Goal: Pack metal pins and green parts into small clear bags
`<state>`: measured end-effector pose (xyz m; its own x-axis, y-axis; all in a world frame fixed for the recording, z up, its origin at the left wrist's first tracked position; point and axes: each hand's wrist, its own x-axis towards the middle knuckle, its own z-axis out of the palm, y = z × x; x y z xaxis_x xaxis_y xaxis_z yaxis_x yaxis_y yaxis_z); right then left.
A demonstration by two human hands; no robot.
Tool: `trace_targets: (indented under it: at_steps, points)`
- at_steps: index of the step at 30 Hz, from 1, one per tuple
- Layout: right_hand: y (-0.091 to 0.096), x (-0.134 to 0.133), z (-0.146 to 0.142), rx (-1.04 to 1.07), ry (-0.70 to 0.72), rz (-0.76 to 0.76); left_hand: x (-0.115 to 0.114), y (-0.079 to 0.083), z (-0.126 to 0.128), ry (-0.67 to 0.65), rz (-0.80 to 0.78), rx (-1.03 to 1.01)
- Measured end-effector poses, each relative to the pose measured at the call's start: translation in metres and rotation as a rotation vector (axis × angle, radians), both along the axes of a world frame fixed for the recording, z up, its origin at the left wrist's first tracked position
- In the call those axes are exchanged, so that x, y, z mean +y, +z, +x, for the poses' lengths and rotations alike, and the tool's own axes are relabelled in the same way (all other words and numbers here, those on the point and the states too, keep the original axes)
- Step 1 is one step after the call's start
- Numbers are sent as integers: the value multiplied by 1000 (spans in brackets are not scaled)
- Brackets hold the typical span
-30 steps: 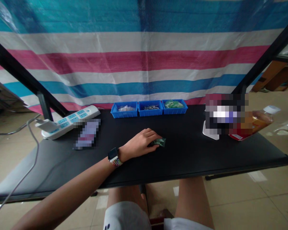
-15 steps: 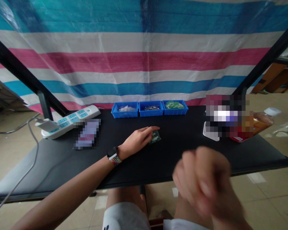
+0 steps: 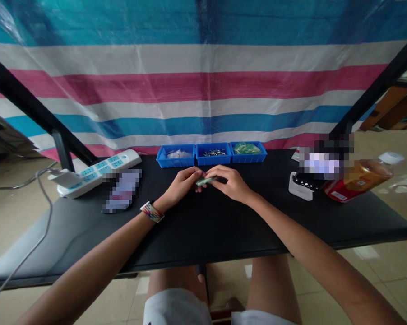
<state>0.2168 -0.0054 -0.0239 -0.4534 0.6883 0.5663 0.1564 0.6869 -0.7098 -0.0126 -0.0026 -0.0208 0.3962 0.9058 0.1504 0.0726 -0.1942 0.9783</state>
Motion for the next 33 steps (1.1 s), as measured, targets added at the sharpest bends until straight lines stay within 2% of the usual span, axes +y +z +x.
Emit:
trace_targets:
  at_steps: [4,6,11,15,21,26,29,33]
  points:
    - [-4,-5,1,169,7,-379,-4,6,-10,-43,167,120]
    - [-4,-4,1,242,4,-490,-7,8,-12,-47,285,159]
    - [-6,1,-2,400,3,-596,-12,2,-7,54,602,289]
    - [-8,1,-3,476,4,-677,-12,1,-5,49,716,344]
    - [-6,-3,1,468,-5,-722,-12,7,-7,104,696,333]
    - [0,-4,4,329,-29,-519,-10,9,-4,224,636,238]
    - [-1,-5,2,278,-104,-421,-10,8,-3,176,584,212]
    - [-6,-5,-2,327,-18,-566,-12,7,0,128,504,232]
